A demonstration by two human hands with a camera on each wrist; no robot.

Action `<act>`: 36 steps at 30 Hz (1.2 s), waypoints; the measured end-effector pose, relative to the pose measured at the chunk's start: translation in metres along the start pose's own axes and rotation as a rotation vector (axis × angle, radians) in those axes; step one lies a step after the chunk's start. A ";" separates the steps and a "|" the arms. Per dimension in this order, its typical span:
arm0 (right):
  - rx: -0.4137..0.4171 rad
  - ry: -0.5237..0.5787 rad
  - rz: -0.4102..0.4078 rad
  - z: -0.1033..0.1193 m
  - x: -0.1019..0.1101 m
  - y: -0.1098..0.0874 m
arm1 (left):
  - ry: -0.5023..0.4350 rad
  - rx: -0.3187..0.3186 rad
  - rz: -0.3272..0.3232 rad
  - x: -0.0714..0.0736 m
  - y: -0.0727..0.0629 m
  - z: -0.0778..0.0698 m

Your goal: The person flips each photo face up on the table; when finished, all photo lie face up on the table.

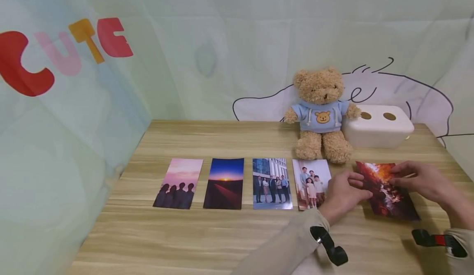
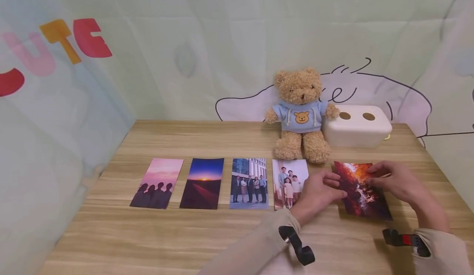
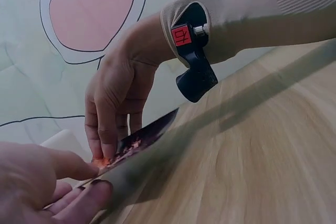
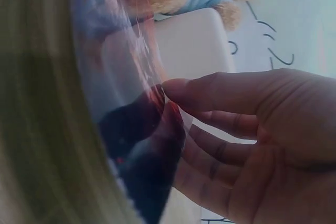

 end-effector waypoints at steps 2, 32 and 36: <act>0.016 0.000 -0.001 0.000 -0.003 0.001 | 0.053 -0.012 0.012 0.001 0.001 0.001; 0.052 -0.122 -0.077 0.011 -0.017 0.015 | 0.634 -0.244 0.120 0.006 0.004 -0.013; 0.075 -0.128 -0.085 0.008 -0.016 0.013 | 0.655 -0.234 0.168 0.003 0.000 -0.016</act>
Point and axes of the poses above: each hand's wrist, its own y-axis towards the middle knuckle, its own x-axis out of the back of the hand, z = x × y, the point moved 5 cm from there along y, towards the middle knuckle, and after that the axes turned 3 degrees about -y, right-handed, at the moved point
